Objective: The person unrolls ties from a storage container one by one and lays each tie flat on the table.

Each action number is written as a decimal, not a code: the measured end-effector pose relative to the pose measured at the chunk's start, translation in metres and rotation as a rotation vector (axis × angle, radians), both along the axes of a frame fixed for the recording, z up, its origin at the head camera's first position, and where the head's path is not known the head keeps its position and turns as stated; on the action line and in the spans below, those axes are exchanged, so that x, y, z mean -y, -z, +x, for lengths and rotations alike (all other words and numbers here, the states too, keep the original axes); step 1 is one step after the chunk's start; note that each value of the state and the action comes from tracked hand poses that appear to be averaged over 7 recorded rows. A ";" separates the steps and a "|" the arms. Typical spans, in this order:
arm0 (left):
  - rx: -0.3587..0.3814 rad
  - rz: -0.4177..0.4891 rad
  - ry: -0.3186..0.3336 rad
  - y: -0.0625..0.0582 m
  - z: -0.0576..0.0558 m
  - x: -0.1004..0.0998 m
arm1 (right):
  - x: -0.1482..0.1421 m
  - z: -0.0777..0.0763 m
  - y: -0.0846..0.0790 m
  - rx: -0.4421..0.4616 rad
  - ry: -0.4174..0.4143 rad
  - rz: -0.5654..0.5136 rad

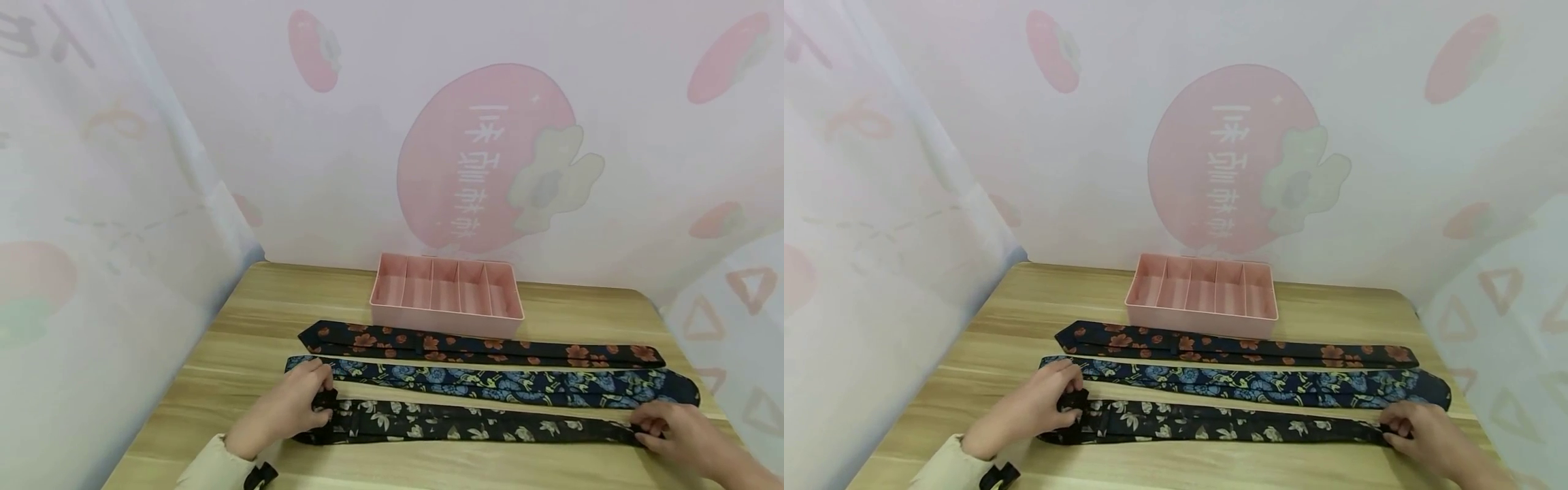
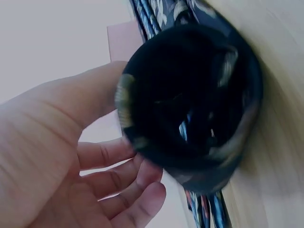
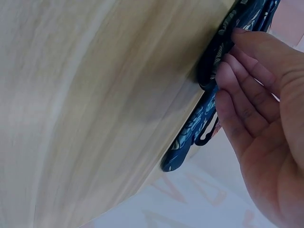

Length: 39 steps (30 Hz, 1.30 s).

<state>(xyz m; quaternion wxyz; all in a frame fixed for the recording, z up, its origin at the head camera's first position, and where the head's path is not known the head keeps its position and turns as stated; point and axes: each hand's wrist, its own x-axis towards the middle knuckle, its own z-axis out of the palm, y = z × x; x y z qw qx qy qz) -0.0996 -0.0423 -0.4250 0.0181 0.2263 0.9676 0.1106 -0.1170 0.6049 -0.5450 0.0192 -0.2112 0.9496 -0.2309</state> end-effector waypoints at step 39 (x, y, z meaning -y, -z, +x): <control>-0.080 0.051 -0.067 0.001 0.013 0.036 | -0.003 0.002 0.001 0.094 0.113 0.095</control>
